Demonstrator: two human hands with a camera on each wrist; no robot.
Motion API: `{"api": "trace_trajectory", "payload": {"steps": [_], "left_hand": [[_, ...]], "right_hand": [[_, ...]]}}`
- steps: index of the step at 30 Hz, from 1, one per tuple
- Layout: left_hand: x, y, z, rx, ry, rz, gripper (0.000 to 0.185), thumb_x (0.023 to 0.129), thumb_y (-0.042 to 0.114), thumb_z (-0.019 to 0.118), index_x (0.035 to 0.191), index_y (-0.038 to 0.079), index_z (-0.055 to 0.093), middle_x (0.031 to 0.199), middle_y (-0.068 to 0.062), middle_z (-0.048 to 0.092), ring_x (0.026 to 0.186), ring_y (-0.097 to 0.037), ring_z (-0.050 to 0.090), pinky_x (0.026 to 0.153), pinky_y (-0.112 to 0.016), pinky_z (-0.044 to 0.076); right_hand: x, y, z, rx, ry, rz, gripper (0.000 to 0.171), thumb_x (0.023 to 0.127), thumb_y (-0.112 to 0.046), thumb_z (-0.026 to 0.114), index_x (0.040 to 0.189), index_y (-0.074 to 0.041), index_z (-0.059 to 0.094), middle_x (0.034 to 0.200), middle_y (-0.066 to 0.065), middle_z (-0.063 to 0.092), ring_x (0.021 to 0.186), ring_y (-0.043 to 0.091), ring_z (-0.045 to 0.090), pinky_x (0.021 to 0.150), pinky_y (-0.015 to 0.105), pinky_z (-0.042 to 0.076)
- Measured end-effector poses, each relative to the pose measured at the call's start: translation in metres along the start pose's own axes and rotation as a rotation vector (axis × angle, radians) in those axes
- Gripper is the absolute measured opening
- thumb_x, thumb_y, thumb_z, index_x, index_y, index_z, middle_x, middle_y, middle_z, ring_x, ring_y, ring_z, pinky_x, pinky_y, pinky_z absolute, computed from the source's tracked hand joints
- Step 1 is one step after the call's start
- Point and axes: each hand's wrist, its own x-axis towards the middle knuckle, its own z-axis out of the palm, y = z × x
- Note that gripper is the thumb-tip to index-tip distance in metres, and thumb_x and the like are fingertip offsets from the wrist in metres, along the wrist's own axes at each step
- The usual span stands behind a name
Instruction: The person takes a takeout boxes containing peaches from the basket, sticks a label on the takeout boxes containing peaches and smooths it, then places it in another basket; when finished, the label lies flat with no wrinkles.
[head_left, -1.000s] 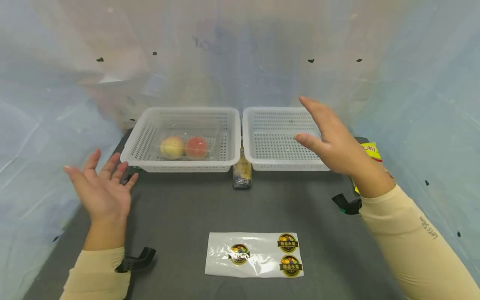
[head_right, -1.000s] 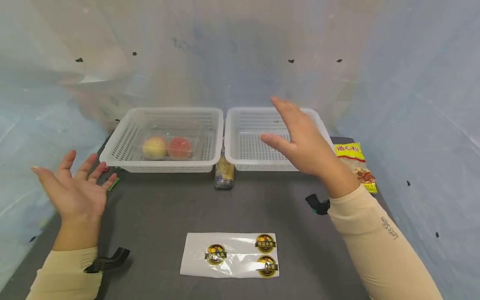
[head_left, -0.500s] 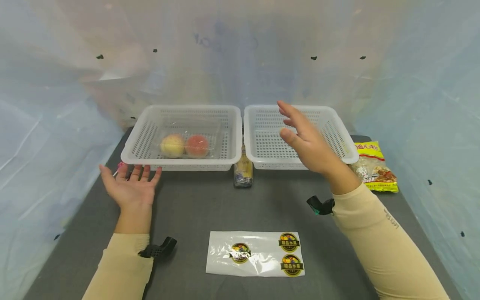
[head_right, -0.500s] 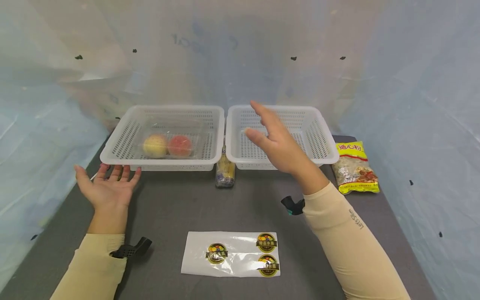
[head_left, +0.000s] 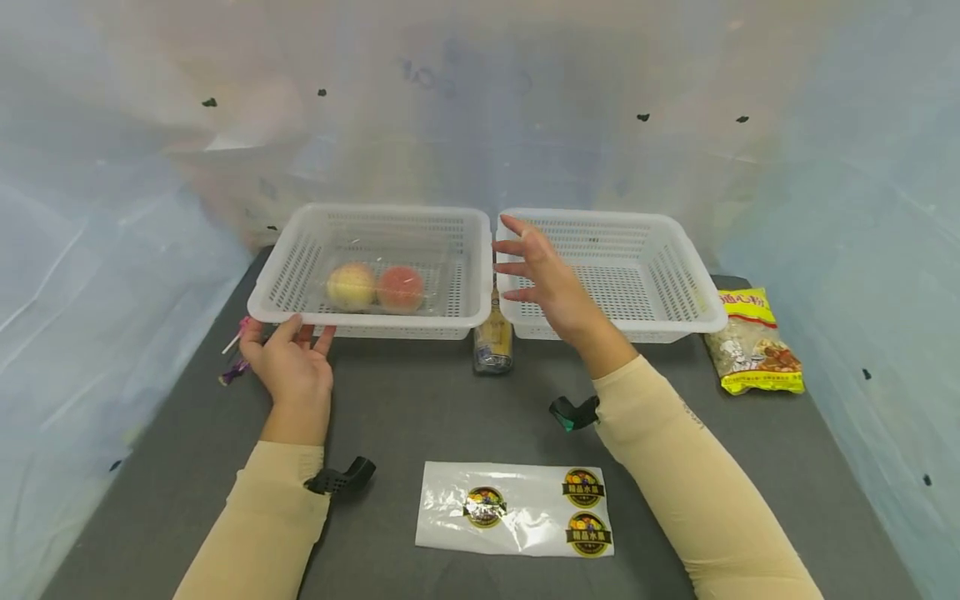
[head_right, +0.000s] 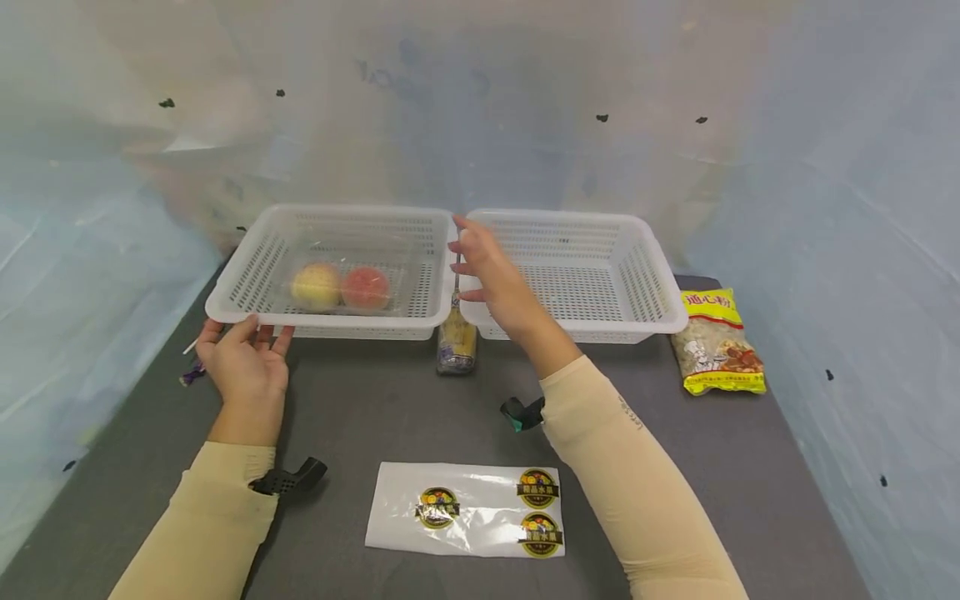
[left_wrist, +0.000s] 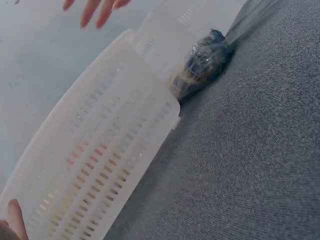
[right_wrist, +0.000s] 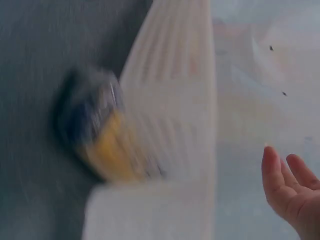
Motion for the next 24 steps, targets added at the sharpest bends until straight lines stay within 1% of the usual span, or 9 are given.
{"api": "trace_trajectory", "payload": {"steps": [2,6,10,13,14,16,19,21,24], "left_hand": [[-0.002,-0.003,-0.001,-0.005,-0.009,0.0,0.056,0.105,-0.009,0.062,0.145,0.021,0.038,0.158,-0.017,0.046,0.112,-0.033,0.061,0.08,-0.047,0.064],[-0.004,-0.008,-0.003,-0.015,-0.024,-0.005,0.057,0.104,-0.01,0.064,0.145,0.022,0.039,0.157,-0.019,0.045,0.11,-0.032,0.063,0.076,-0.045,0.065],[-0.007,-0.013,-0.004,-0.01,-0.043,0.006,0.056,0.104,-0.01,0.064,0.145,0.02,0.04,0.158,-0.02,0.045,0.111,-0.031,0.063,0.076,-0.044,0.066],[-0.009,-0.015,-0.004,0.003,-0.047,0.014,0.055,0.105,-0.01,0.063,0.145,0.02,0.04,0.159,-0.02,0.045,0.111,-0.031,0.064,0.075,-0.043,0.066],[-0.009,-0.015,-0.004,0.001,-0.045,0.013,0.055,0.105,-0.01,0.063,0.144,0.02,0.04,0.159,-0.02,0.045,0.111,-0.031,0.063,0.074,-0.043,0.066],[-0.01,-0.015,-0.004,0.002,-0.044,0.013,0.054,0.105,-0.01,0.063,0.143,0.02,0.04,0.159,-0.019,0.045,0.109,-0.031,0.064,0.073,-0.042,0.066],[-0.011,-0.014,-0.004,0.006,-0.051,0.024,0.053,0.104,-0.01,0.064,0.143,0.019,0.041,0.158,-0.02,0.045,0.107,-0.03,0.064,0.072,-0.042,0.066],[-0.011,-0.013,-0.004,0.006,-0.057,0.034,0.053,0.104,-0.01,0.065,0.142,0.018,0.041,0.158,-0.021,0.045,0.106,-0.03,0.064,0.071,-0.041,0.066],[-0.011,-0.011,-0.004,0.003,-0.055,0.045,0.053,0.103,-0.009,0.068,0.14,0.017,0.041,0.158,-0.021,0.046,0.105,-0.031,0.064,0.071,-0.041,0.066]], "right_hand": [[0.006,0.009,0.009,0.123,0.003,0.025,0.104,0.096,-0.088,0.048,0.173,-0.022,0.029,0.162,0.018,0.045,0.145,0.043,0.048,0.109,0.066,0.047],[0.019,0.023,0.027,0.339,0.023,0.083,0.093,0.103,-0.08,0.047,0.173,-0.022,0.031,0.163,0.018,0.044,0.149,0.042,0.044,0.113,0.069,0.042],[0.031,0.033,0.04,0.508,0.099,0.125,0.086,0.106,-0.074,0.045,0.172,-0.02,0.032,0.167,0.021,0.037,0.156,0.048,0.029,0.116,0.075,0.032],[0.038,0.04,0.048,0.588,0.164,0.146,0.084,0.108,-0.071,0.043,0.172,-0.019,0.029,0.172,0.025,0.028,0.16,0.05,0.018,0.118,0.077,0.026],[0.04,0.042,0.051,0.604,0.184,0.156,0.084,0.108,-0.07,0.043,0.173,-0.019,0.028,0.173,0.026,0.025,0.16,0.05,0.015,0.119,0.077,0.024],[0.045,0.045,0.057,0.604,0.214,0.174,0.083,0.109,-0.069,0.043,0.174,-0.02,0.025,0.175,0.025,0.019,0.162,0.047,0.011,0.122,0.075,0.019],[0.054,0.045,0.063,0.56,0.251,0.206,0.087,0.108,-0.072,0.046,0.175,-0.022,0.023,0.177,0.023,0.015,0.163,0.044,0.007,0.125,0.07,0.014],[0.061,0.044,0.066,0.519,0.259,0.229,0.091,0.106,-0.075,0.048,0.176,-0.025,0.02,0.178,0.021,0.013,0.163,0.043,0.006,0.126,0.07,0.012],[0.07,0.043,0.069,0.486,0.267,0.282,0.097,0.103,-0.078,0.05,0.177,-0.028,0.014,0.179,0.019,0.011,0.163,0.044,0.005,0.126,0.07,0.012]]}}
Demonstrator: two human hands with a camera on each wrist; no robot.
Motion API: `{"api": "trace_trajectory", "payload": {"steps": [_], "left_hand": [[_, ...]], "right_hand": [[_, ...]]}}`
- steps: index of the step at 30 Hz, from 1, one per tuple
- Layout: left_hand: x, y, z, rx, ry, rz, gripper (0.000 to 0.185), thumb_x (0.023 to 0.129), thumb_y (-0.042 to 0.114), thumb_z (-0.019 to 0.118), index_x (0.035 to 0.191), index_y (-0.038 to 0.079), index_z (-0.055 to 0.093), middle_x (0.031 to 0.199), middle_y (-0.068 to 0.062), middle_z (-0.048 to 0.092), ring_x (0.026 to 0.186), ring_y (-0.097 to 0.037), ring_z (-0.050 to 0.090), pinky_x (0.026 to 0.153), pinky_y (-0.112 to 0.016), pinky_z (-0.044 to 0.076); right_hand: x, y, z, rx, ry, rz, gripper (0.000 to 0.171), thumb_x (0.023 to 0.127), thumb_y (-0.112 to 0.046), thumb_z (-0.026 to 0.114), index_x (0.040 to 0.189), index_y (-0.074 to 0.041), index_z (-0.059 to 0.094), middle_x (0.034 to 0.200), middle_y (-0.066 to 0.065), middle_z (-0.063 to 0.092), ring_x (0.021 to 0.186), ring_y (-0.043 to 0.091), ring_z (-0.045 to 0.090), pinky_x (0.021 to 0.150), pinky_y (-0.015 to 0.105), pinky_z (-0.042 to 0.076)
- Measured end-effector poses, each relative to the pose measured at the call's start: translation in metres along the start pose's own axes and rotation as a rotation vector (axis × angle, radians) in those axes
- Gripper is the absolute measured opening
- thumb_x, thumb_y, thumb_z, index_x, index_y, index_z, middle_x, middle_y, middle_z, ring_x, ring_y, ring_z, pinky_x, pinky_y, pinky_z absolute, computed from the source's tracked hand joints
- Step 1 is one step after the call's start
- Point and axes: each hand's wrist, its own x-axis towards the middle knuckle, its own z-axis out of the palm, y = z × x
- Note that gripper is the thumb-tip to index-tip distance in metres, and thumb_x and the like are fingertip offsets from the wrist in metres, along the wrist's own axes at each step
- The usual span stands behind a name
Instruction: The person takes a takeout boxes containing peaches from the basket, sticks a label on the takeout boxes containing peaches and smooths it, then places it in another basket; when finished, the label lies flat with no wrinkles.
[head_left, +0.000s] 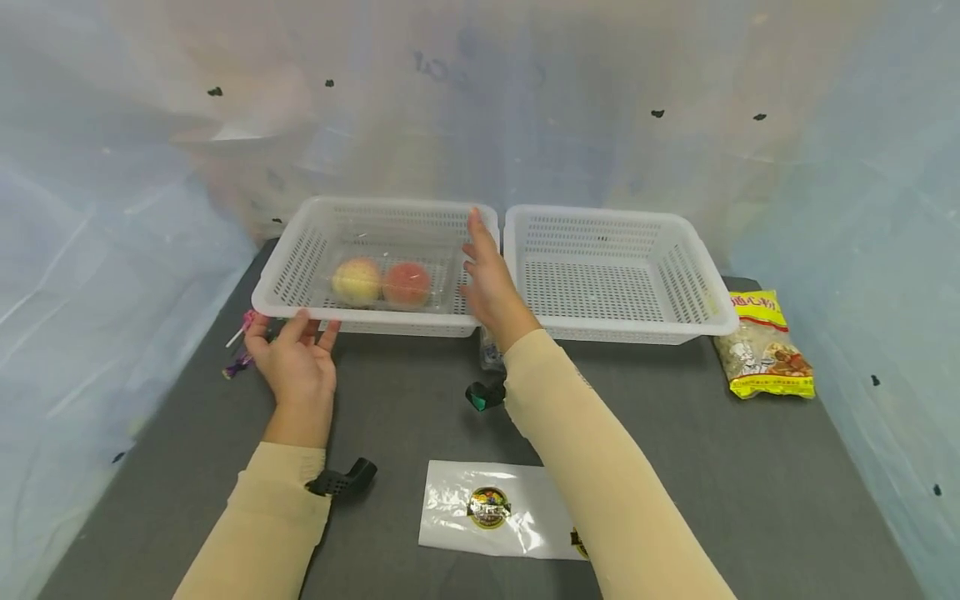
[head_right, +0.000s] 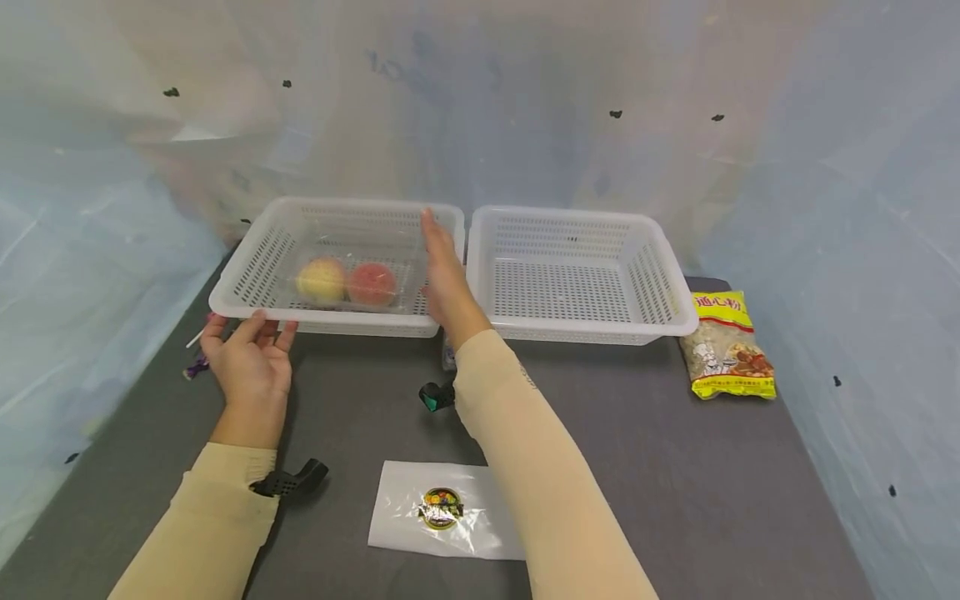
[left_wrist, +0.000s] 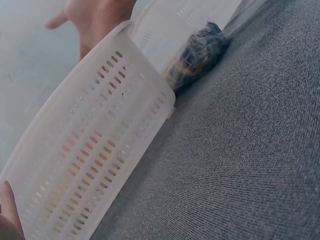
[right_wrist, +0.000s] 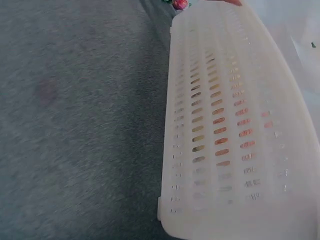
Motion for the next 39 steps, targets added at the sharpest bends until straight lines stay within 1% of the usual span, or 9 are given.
{"api": "trace_trajectory", "payload": {"steps": [5,13,16,20,23,27,31,35,39], "left_hand": [[0.002,0.0,-0.001,0.007,-0.001,0.009,0.053,0.102,-0.008,0.069,0.14,0.017,0.041,0.158,-0.021,0.046,0.104,-0.03,0.063,0.073,-0.042,0.066],[0.003,0.0,-0.006,0.023,-0.023,0.033,0.052,0.103,-0.01,0.067,0.14,0.015,0.042,0.157,-0.023,0.046,0.106,-0.031,0.064,0.073,-0.042,0.066],[0.003,0.0,-0.007,0.027,-0.028,0.035,0.052,0.103,-0.009,0.067,0.141,0.015,0.042,0.157,-0.023,0.046,0.107,-0.03,0.063,0.074,-0.042,0.066],[0.003,-0.002,-0.007,0.034,-0.027,0.042,0.052,0.103,-0.009,0.067,0.141,0.015,0.041,0.157,-0.023,0.046,0.106,-0.03,0.063,0.073,-0.041,0.066],[0.003,-0.002,-0.006,0.037,-0.03,0.043,0.052,0.103,-0.01,0.065,0.141,0.015,0.04,0.157,-0.023,0.046,0.105,-0.03,0.062,0.072,-0.041,0.066],[0.002,-0.001,-0.005,0.033,-0.037,0.045,0.05,0.104,-0.011,0.062,0.141,0.015,0.04,0.157,-0.022,0.045,0.104,-0.03,0.061,0.072,-0.04,0.066],[0.001,-0.001,-0.005,0.046,-0.041,0.052,0.05,0.105,-0.011,0.062,0.141,0.015,0.039,0.156,-0.022,0.045,0.103,-0.029,0.06,0.072,-0.04,0.066],[0.0,0.0,-0.005,0.051,-0.037,0.046,0.051,0.105,-0.011,0.063,0.141,0.016,0.038,0.156,-0.022,0.045,0.101,-0.029,0.06,0.072,-0.04,0.066],[-0.001,0.001,-0.005,0.056,-0.039,0.038,0.051,0.105,-0.01,0.063,0.141,0.017,0.038,0.156,-0.021,0.045,0.102,-0.029,0.061,0.072,-0.04,0.065]], "right_hand": [[0.013,0.003,0.006,-0.017,0.041,0.065,0.102,0.101,-0.078,0.055,0.177,-0.028,0.009,0.18,0.011,0.011,0.164,0.042,0.004,0.124,0.072,0.015],[0.021,0.013,0.018,-0.164,0.129,0.202,0.117,0.099,-0.059,0.077,0.176,-0.02,-0.001,0.18,0.012,0.009,0.161,0.039,0.018,0.115,0.065,0.041],[0.022,0.015,0.02,-0.227,0.127,0.271,0.111,0.098,-0.052,0.081,0.175,-0.012,0.013,0.178,0.014,0.017,0.159,0.042,0.024,0.113,0.063,0.045],[0.023,0.015,0.019,-0.285,0.07,0.323,0.084,0.102,-0.038,0.08,0.167,-0.004,0.038,0.174,0.015,0.029,0.156,0.042,0.032,0.107,0.057,0.052],[0.024,0.014,0.016,-0.292,0.043,0.327,0.079,0.104,-0.026,0.077,0.166,-0.002,0.036,0.175,0.016,0.027,0.153,0.044,0.034,0.103,0.053,0.055],[0.025,0.013,0.015,-0.239,0.041,0.329,0.081,0.103,-0.015,0.076,0.168,-0.009,0.027,0.172,0.019,0.026,0.147,0.048,0.041,0.096,0.052,0.057],[0.027,0.013,0.016,-0.192,0.043,0.332,0.079,0.103,-0.015,0.078,0.164,-0.018,0.028,0.166,0.02,0.031,0.134,0.046,0.051,0.087,0.05,0.059],[0.028,0.015,0.016,-0.187,0.023,0.336,0.079,0.101,-0.02,0.08,0.163,-0.021,0.03,0.157,0.024,0.037,0.106,0.036,0.058,0.079,0.045,0.06],[0.029,0.016,0.016,-0.174,-0.003,0.347,0.085,0.102,-0.021,0.08,0.168,-0.023,0.026,0.156,0.029,0.036,0.1,0.035,0.06,0.082,0.048,0.06]]}}
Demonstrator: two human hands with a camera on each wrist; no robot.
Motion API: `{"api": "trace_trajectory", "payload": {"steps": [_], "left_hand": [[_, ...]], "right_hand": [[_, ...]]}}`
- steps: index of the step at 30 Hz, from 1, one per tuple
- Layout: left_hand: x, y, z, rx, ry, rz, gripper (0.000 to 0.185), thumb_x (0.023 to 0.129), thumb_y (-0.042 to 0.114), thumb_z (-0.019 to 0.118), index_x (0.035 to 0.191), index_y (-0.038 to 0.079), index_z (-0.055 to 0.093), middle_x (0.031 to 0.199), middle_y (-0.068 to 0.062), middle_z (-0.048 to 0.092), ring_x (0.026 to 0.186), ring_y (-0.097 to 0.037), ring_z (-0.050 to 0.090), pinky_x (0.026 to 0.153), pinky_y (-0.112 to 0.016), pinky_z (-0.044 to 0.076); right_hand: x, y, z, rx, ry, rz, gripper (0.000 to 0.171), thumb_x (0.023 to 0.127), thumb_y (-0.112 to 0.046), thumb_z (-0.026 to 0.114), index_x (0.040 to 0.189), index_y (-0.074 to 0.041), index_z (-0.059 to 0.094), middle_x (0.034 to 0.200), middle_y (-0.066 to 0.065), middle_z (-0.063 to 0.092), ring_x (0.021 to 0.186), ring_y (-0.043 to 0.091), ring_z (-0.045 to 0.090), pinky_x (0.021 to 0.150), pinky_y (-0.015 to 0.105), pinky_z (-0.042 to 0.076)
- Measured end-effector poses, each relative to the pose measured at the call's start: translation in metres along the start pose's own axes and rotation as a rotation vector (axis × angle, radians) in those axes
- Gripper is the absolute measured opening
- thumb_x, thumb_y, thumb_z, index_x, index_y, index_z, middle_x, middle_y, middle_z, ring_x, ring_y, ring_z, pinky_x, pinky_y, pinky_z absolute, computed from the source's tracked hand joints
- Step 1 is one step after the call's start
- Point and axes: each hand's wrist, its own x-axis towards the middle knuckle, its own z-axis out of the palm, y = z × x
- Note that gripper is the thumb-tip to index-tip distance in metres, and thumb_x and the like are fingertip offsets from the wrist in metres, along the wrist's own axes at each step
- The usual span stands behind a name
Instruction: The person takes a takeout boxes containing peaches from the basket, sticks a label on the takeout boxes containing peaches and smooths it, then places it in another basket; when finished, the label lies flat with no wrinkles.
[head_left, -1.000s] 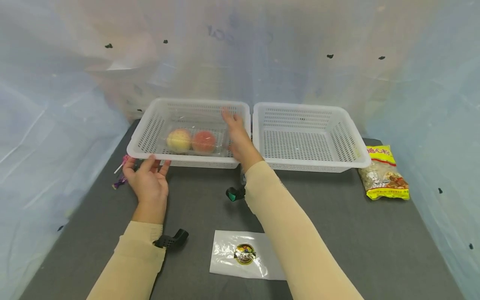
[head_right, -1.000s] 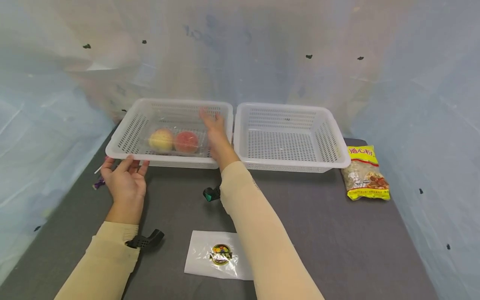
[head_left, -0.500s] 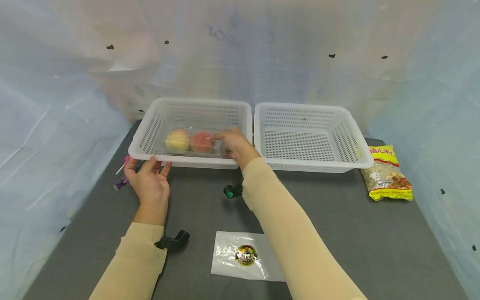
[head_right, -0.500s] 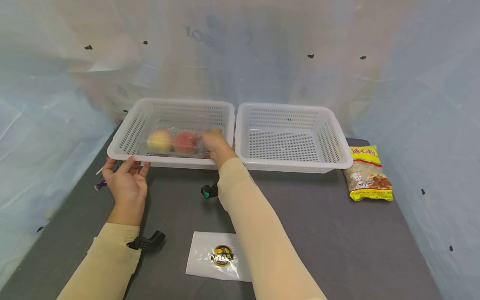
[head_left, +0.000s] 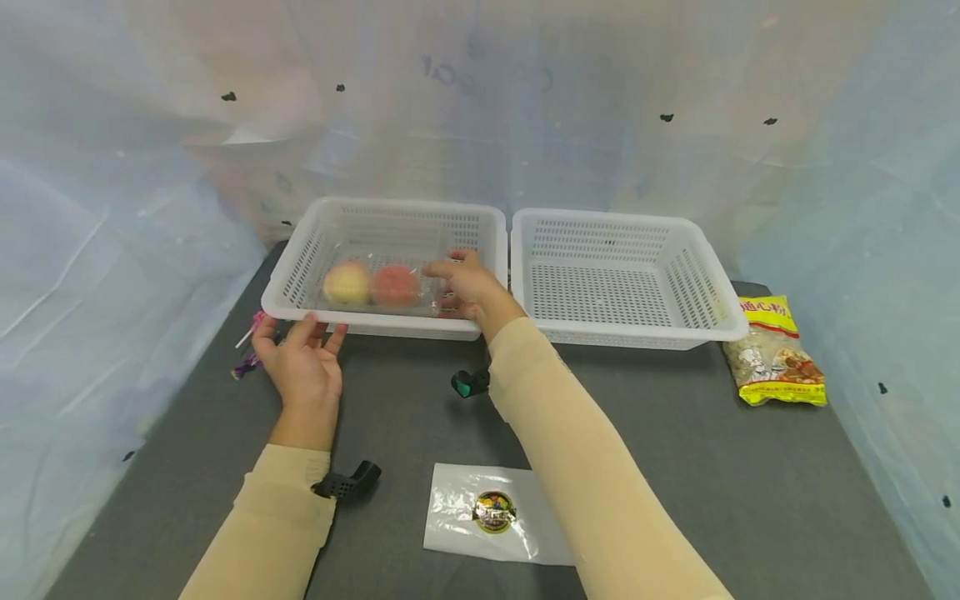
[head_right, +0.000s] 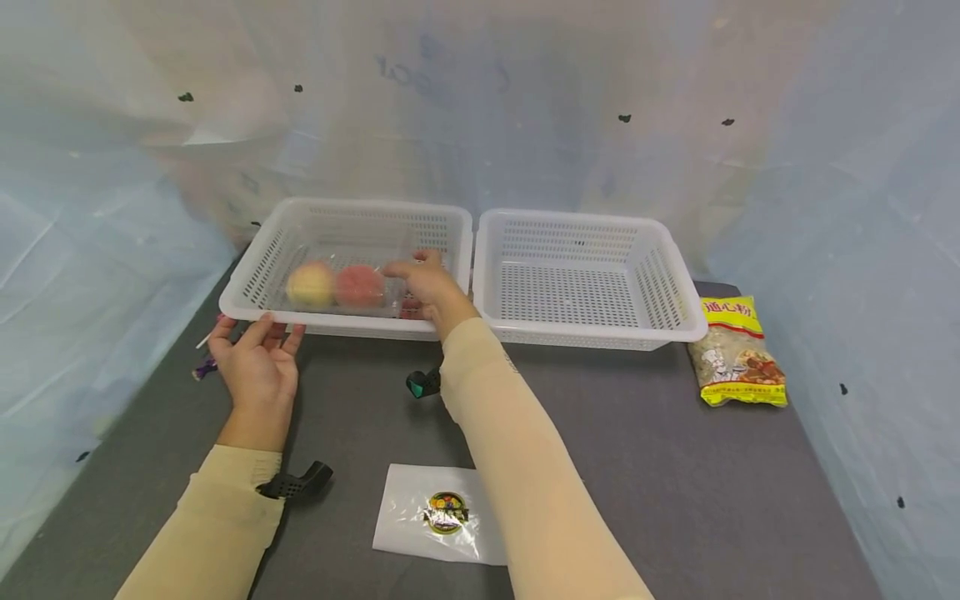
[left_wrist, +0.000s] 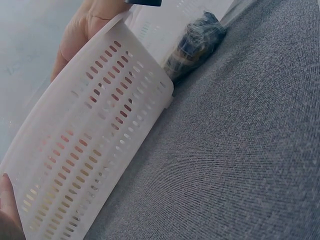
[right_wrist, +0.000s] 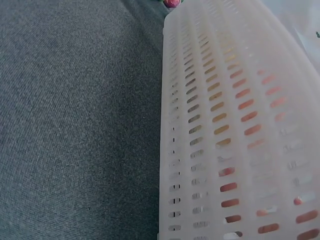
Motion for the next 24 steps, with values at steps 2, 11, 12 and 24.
{"api": "trace_trajectory", "payload": {"steps": [2,11,12,24], "left_hand": [[-0.0002,-0.0003,0.0001,0.003,-0.002,0.001,0.051,0.105,-0.01,0.063,0.142,0.017,0.038,0.156,-0.021,0.045,0.102,-0.029,0.061,0.073,-0.04,0.065],[0.0008,-0.0017,-0.0022,0.005,-0.019,0.013,0.052,0.105,-0.008,0.064,0.142,0.017,0.038,0.158,-0.022,0.044,0.102,-0.029,0.062,0.073,-0.04,0.066],[0.001,-0.0017,-0.0025,0.003,-0.019,0.013,0.052,0.105,-0.008,0.064,0.142,0.018,0.038,0.158,-0.022,0.044,0.101,-0.029,0.063,0.073,-0.04,0.066],[0.001,-0.0024,-0.0033,-0.003,-0.016,0.009,0.052,0.105,-0.009,0.064,0.141,0.017,0.038,0.158,-0.022,0.044,0.101,-0.029,0.063,0.073,-0.04,0.066]], "right_hand": [[0.0013,0.0002,-0.0004,0.009,-0.009,0.0,0.086,0.102,-0.021,0.08,0.168,-0.024,0.025,0.157,0.03,0.035,0.109,0.041,0.062,0.087,0.051,0.06],[0.0015,-0.0015,0.0003,0.033,-0.062,-0.026,0.092,0.099,-0.027,0.085,0.169,-0.029,0.026,0.157,0.026,0.034,0.105,0.038,0.06,0.091,0.055,0.06],[0.0011,-0.0016,0.0002,0.029,-0.07,-0.024,0.094,0.099,-0.027,0.085,0.171,-0.031,0.026,0.158,0.027,0.033,0.098,0.035,0.058,0.088,0.053,0.061],[-0.0021,-0.0013,-0.0012,-0.03,-0.103,-0.039,0.1,0.095,-0.021,0.083,0.174,-0.038,0.023,0.153,0.028,0.037,0.068,0.021,0.04,0.068,0.04,0.059]]}}
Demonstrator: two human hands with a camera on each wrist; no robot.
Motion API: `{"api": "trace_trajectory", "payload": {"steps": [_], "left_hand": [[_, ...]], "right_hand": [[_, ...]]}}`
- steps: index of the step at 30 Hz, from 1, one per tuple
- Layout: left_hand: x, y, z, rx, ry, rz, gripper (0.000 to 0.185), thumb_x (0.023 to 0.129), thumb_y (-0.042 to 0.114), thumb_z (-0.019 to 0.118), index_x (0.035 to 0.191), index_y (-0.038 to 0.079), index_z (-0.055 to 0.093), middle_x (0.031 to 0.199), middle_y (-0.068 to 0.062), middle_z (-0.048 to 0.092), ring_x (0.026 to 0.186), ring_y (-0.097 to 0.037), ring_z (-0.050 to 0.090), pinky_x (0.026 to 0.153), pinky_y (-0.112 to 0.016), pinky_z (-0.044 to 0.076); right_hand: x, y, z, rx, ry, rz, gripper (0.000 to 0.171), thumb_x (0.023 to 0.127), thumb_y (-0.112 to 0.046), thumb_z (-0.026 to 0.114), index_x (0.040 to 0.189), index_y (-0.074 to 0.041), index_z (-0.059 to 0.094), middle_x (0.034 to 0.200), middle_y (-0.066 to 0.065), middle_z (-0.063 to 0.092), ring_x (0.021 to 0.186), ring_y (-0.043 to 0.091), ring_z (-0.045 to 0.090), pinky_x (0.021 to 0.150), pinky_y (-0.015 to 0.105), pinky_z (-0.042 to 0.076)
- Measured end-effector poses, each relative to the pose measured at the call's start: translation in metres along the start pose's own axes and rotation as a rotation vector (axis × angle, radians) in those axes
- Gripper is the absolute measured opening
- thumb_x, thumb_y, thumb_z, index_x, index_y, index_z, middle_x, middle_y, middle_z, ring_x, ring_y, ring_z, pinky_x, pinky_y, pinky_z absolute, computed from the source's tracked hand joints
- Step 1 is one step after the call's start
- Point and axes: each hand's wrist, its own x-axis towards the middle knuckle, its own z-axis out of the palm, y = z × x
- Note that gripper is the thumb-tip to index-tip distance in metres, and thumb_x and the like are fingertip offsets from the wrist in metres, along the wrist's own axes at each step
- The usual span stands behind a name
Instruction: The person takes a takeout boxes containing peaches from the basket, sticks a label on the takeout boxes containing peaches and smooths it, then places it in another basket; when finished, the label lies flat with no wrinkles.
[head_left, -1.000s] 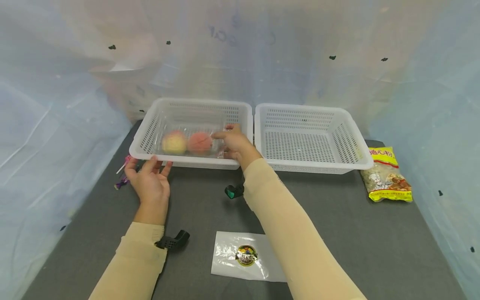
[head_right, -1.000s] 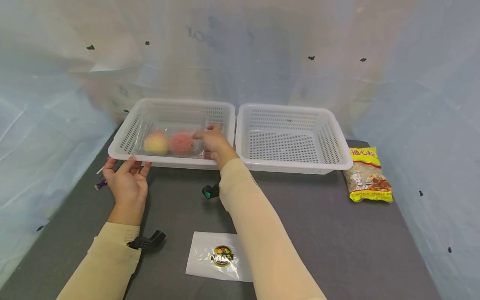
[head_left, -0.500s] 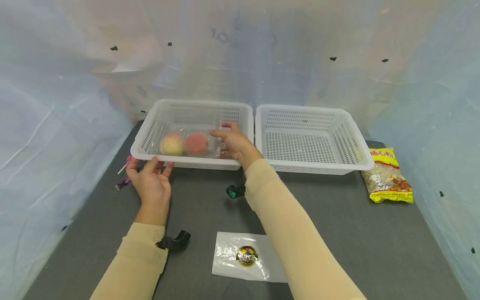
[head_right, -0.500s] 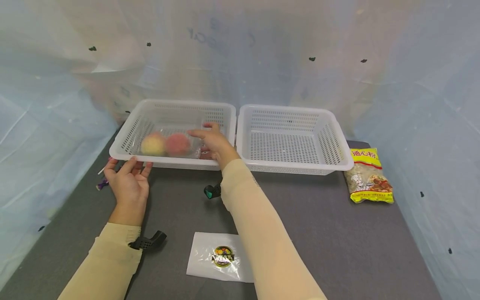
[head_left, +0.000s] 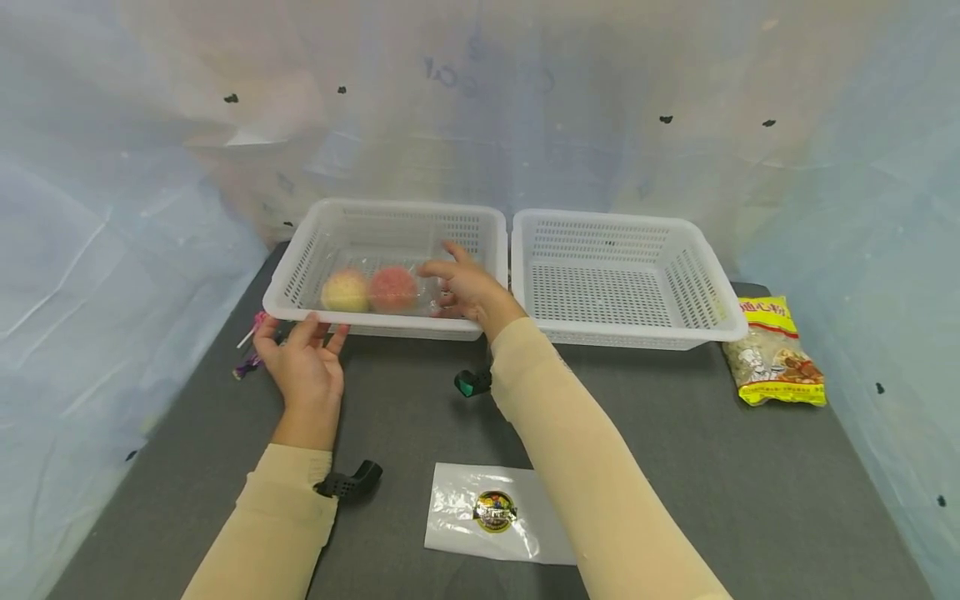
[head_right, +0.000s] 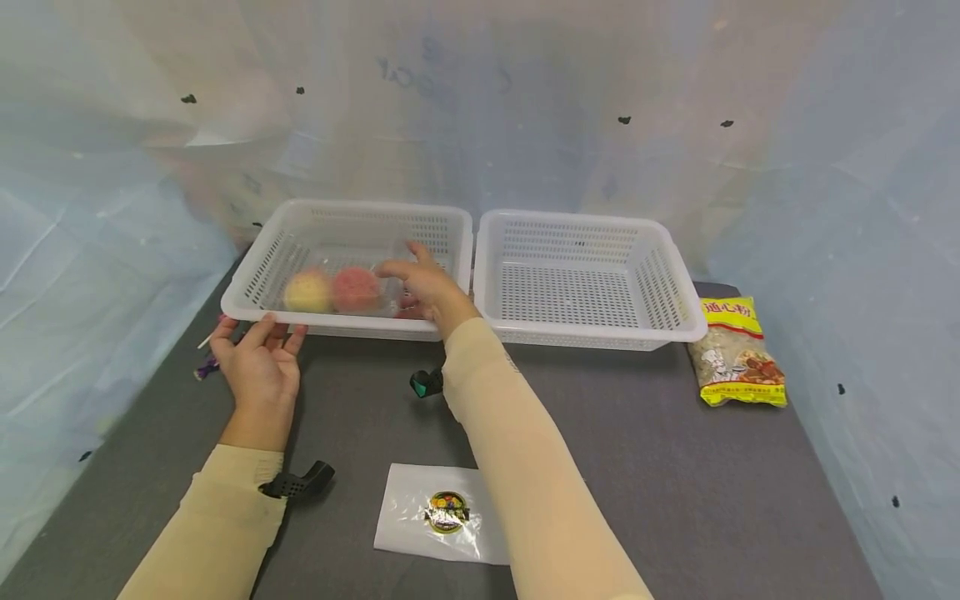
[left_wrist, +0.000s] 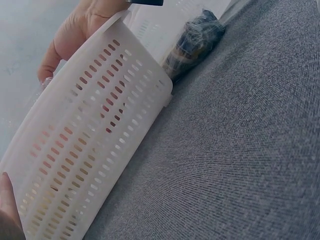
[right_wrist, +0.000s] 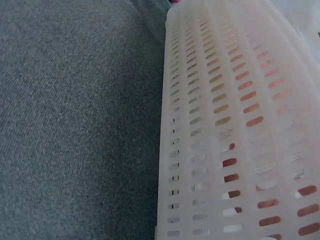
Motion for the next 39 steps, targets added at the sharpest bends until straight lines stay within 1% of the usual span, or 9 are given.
{"api": "trace_trajectory", "payload": {"steps": [9,15,18,20,23,25,32,35,39], "left_hand": [[0.0,0.003,0.002,-0.009,0.012,-0.01,0.051,0.105,-0.009,0.063,0.139,0.017,0.036,0.155,-0.023,0.044,0.097,-0.028,0.061,0.072,-0.04,0.065],[0.001,0.004,0.0,-0.014,0.017,-0.016,0.05,0.105,-0.01,0.062,0.138,0.017,0.034,0.154,-0.024,0.043,0.097,-0.028,0.061,0.073,-0.041,0.065],[0.001,0.004,0.0,-0.02,0.018,-0.019,0.05,0.105,-0.01,0.062,0.137,0.016,0.034,0.152,-0.025,0.044,0.098,-0.029,0.06,0.074,-0.041,0.065],[0.002,0.004,0.001,-0.02,0.016,-0.02,0.051,0.105,-0.01,0.063,0.137,0.016,0.033,0.15,-0.025,0.045,0.097,-0.029,0.06,0.074,-0.041,0.065],[0.002,0.005,0.001,-0.013,0.011,-0.015,0.052,0.105,-0.009,0.063,0.138,0.016,0.033,0.146,-0.024,0.047,0.097,-0.029,0.06,0.075,-0.041,0.065],[0.002,0.005,0.001,-0.007,-0.001,-0.011,0.053,0.105,-0.008,0.065,0.14,0.017,0.033,0.145,-0.023,0.048,0.099,-0.029,0.06,0.077,-0.042,0.065],[0.009,0.005,0.0,-0.02,-0.008,-0.001,0.056,0.104,-0.005,0.069,0.143,0.017,0.035,0.142,-0.021,0.052,0.1,-0.03,0.063,0.078,-0.043,0.066],[0.013,0.005,0.0,-0.034,-0.006,-0.006,0.057,0.103,-0.006,0.07,0.143,0.018,0.036,0.143,-0.021,0.052,0.1,-0.03,0.063,0.076,-0.043,0.066],[0.016,0.005,0.0,-0.044,-0.005,-0.01,0.057,0.104,-0.007,0.068,0.143,0.018,0.035,0.147,-0.021,0.05,0.1,-0.03,0.063,0.075,-0.043,0.066]], "right_hand": [[-0.005,-0.001,0.002,-0.016,-0.003,-0.045,0.1,0.095,-0.024,0.08,0.174,-0.039,0.021,0.15,0.029,0.042,0.066,0.019,0.037,0.075,0.048,0.062],[-0.007,-0.001,0.004,0.091,0.03,-0.125,0.094,0.097,-0.022,0.075,0.174,-0.036,0.023,0.147,0.026,0.047,0.059,0.014,0.037,0.083,0.055,0.064],[-0.008,-0.003,0.002,0.215,0.037,-0.159,0.09,0.099,-0.023,0.071,0.174,-0.035,0.022,0.152,0.025,0.045,0.074,0.018,0.05,0.088,0.058,0.062],[-0.01,-0.007,-0.001,0.303,0.041,-0.171,0.088,0.101,-0.023,0.069,0.174,-0.033,0.023,0.156,0.025,0.041,0.097,0.027,0.059,0.091,0.061,0.06],[-0.018,-0.017,-0.007,0.426,0.059,-0.148,0.078,0.102,-0.022,0.066,0.171,-0.03,0.031,0.16,0.028,0.037,0.13,0.044,0.053,0.097,0.064,0.056],[-0.027,-0.026,-0.012,0.493,0.066,-0.114,0.073,0.103,-0.021,0.066,0.168,-0.029,0.034,0.16,0.032,0.036,0.139,0.053,0.046,0.101,0.064,0.054],[-0.062,-0.042,-0.032,0.684,0.066,-0.028,0.079,0.105,-0.02,0.067,0.169,-0.041,0.026,0.165,0.034,0.023,0.142,0.062,0.039,0.112,0.063,0.045],[-0.076,-0.041,-0.043,0.658,0.057,-0.037,0.073,0.106,-0.022,0.066,0.167,-0.04,0.03,0.162,0.033,0.026,0.141,0.061,0.04,0.113,0.063,0.044],[-0.094,-0.034,-0.057,0.554,0.038,-0.091,0.062,0.107,-0.023,0.06,0.163,-0.026,0.033,0.161,0.035,0.029,0.143,0.06,0.039,0.113,0.065,0.042]]}}
